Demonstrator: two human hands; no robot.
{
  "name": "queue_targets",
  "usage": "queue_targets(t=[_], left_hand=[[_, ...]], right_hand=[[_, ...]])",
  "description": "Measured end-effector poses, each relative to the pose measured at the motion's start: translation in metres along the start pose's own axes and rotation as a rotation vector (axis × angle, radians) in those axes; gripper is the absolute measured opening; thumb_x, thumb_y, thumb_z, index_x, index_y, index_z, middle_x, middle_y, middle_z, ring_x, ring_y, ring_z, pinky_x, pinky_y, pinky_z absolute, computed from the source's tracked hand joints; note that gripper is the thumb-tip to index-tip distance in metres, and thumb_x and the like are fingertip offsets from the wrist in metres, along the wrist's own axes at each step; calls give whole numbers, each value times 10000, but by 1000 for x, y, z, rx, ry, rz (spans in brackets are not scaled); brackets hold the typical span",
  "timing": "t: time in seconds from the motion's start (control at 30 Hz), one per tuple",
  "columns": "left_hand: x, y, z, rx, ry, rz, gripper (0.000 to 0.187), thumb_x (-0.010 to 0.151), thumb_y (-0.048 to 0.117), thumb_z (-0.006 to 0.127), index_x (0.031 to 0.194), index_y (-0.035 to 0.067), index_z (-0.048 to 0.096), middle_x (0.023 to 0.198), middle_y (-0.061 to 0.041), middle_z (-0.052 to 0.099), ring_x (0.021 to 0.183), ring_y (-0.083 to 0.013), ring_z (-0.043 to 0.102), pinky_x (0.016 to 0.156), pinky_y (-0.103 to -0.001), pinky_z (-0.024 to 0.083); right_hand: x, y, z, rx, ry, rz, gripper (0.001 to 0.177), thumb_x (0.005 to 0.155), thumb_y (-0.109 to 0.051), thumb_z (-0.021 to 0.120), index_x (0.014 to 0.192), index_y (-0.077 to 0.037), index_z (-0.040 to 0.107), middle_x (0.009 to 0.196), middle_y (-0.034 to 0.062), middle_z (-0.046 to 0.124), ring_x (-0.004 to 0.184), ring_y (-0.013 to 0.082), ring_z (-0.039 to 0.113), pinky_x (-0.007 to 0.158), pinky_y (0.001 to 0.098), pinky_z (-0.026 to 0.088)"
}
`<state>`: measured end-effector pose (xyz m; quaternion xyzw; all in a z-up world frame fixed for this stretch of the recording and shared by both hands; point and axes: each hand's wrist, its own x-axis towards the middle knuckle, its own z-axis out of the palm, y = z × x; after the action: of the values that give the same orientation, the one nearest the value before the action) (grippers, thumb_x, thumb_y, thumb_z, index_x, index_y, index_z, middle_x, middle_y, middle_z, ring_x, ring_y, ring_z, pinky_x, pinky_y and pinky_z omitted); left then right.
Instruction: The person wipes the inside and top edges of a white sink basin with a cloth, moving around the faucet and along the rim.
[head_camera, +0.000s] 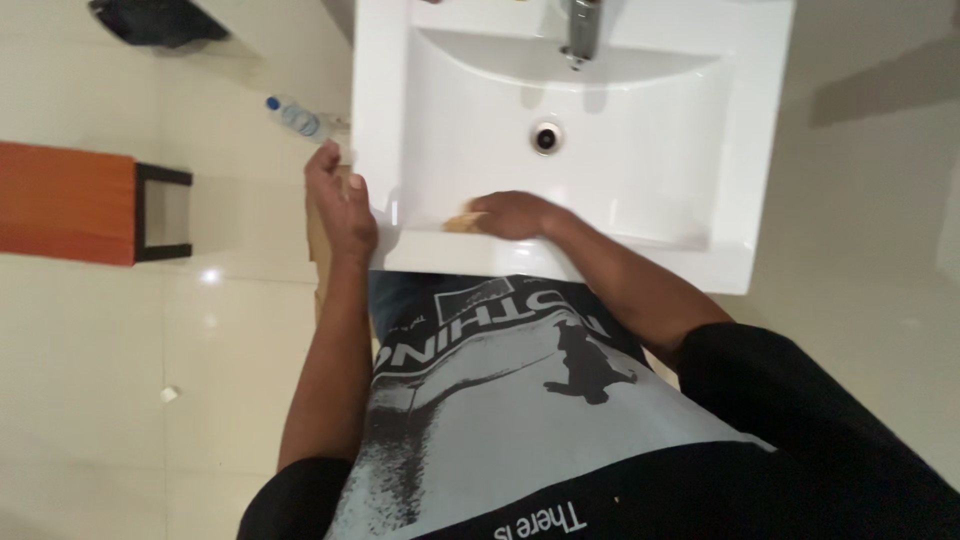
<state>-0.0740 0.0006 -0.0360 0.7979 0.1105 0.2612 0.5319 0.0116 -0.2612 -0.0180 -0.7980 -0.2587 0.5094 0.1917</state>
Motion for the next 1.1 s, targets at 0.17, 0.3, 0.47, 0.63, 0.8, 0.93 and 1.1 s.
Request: queue_targets(t=[0.17, 0.3, 0.47, 0.63, 0.8, 0.93, 1.1], left_hand=[[0, 32, 6, 294, -110, 33, 670, 1096, 476, 570, 1418, -104, 475, 1437, -283, 510, 1346, -427, 517, 1180, -490, 412], [0, 49, 14, 446, -185, 35, 658, 1106, 463, 574, 1430, -103, 487, 1483, -299, 488, 1369, -460, 498, 1167, -522, 395], [3, 59, 19, 451, -191, 10, 674, 1088, 479, 575, 1423, -99, 487, 1464, -291, 502, 1368, -460, 497, 1164, -528, 396], [1, 64, 13, 460, -180, 12, 670, 1094, 489, 566, 1431, -85, 488, 1456, -281, 518, 1362, -449, 515, 1164, -520, 409], [2, 65, 13, 484, -182, 70, 621, 1091, 460, 566, 1424, -60, 503, 1434, -258, 546, 1329, -452, 533, 1123, -532, 410], [7, 56, 9, 409, -179, 56, 608, 1090, 465, 563, 1410, -49, 504, 1394, -260, 549, 1298, -442, 550, 1121, -520, 430], [1, 49, 7, 425, -173, 114, 600, 1119, 445, 508, 1420, -75, 508, 1386, -275, 579, 1279, -453, 548, 1124, -533, 401]], right_hand=[[-87, 91, -23, -107, -32, 320, 513, 997, -425, 474, 1245, -66, 743, 1311, 203, 712, 1195, 343, 666, 1082, 474, 459], [-142, 150, -26, 114, 85, 391, 550, 868, -390, 569, 1335, -113, 655, 1305, 196, 682, 1168, 345, 650, 1037, 454, 467], [-96, 167, -6, -129, 22, 279, 512, 924, -422, 544, 1264, -78, 712, 1288, 195, 690, 1134, 355, 644, 1002, 455, 473], [-4, 87, 2, -46, -94, 75, 501, 905, -383, 557, 1289, -81, 673, 1203, 162, 703, 1052, 300, 654, 929, 432, 489], [50, -18, -2, 106, -148, -142, 503, 886, -343, 570, 1314, -85, 634, 1118, 130, 716, 970, 246, 663, 856, 409, 505], [56, -43, -4, 198, -164, -190, 579, 837, -316, 608, 1377, -109, 575, 1165, 148, 692, 1009, 272, 678, 881, 399, 527], [44, 37, 8, -6, -86, -264, 573, 1004, -462, 523, 1456, -109, 532, 1309, 181, 644, 1180, 280, 593, 1034, 418, 432]])
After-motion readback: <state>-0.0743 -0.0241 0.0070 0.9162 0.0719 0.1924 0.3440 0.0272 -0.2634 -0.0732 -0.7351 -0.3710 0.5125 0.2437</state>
